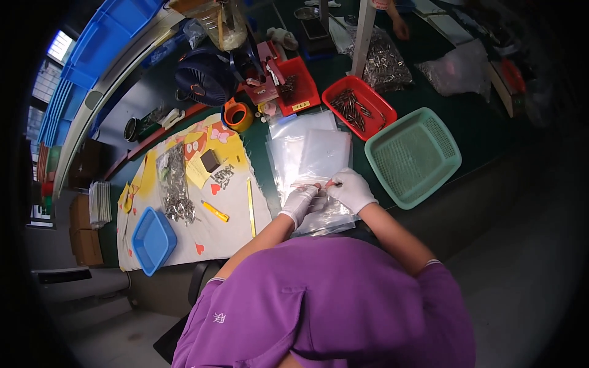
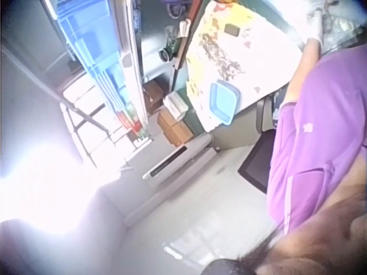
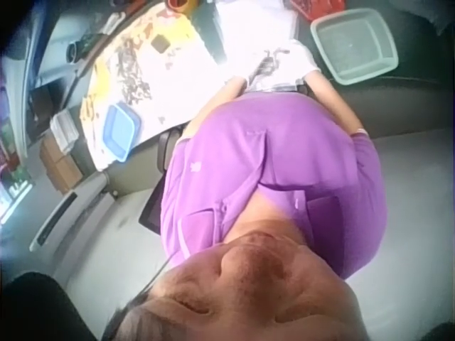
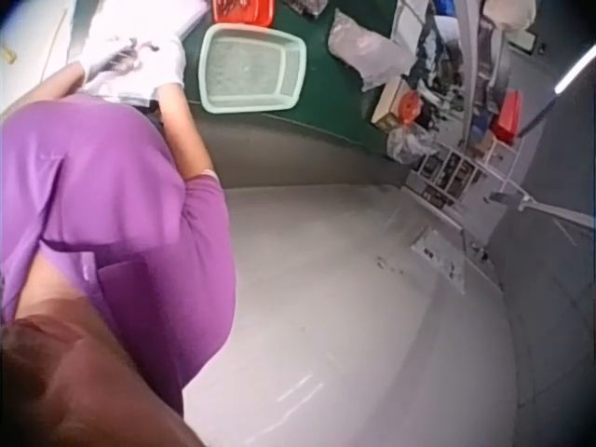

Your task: Packaging small metal pins into plastic bags by weight, then labeling and boxing them.

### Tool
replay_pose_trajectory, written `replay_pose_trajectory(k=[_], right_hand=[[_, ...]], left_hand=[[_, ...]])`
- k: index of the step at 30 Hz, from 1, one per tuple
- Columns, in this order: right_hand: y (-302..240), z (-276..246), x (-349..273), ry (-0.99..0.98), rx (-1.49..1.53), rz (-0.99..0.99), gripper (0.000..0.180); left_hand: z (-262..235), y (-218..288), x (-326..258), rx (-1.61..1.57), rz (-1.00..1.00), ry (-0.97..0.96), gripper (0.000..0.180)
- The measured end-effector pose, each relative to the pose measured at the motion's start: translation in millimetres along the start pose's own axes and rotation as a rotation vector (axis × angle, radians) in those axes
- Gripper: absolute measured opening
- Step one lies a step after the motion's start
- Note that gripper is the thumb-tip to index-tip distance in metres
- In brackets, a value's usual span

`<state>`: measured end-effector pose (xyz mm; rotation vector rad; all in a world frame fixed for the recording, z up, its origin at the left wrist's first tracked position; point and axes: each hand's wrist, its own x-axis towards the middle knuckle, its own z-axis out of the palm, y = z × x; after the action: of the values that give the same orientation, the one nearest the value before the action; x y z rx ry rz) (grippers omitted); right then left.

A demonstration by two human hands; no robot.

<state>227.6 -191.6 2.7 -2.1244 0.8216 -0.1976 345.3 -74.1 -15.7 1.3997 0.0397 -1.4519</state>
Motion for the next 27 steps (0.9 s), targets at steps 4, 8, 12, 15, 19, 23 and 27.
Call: replay_pose_trajectory(k=[4,8,12,15,19,23,27], right_hand=[[-3.0,-1.5,2.0,-0.006,0.018,0.064,0.016],[-8.0,-0.5,5.2,0.005,-0.020,0.062,0.015],[-11.5,-6.4,5.9,-0.126,-0.053,0.013,0.017],[4.6,-5.3,14.0,-0.148,-0.129,-0.096,0.019],[15.8,-10.7,22.5,-0.240,0.170,0.013,0.022],[19.7,-16.0,27.0,-0.315,0.237,0.152,0.027],[23.5,-23.4,32.5,-0.059,0.171,0.086,0.027]], left_hand=[[-1.6,-2.2,8.1,0.044,0.133,-0.027,0.015],[-0.4,-2.4,9.3,0.069,0.206,0.031,0.012],[3.1,-7.5,16.4,0.181,0.330,0.122,0.014],[10.1,-1.0,15.2,0.327,0.377,0.123,0.017],[6.5,4.4,16.6,0.490,0.456,0.091,0.020],[0.6,3.7,22.6,0.672,0.484,0.053,0.019],[-0.6,-8.3,21.2,0.557,0.449,0.038,0.012]])
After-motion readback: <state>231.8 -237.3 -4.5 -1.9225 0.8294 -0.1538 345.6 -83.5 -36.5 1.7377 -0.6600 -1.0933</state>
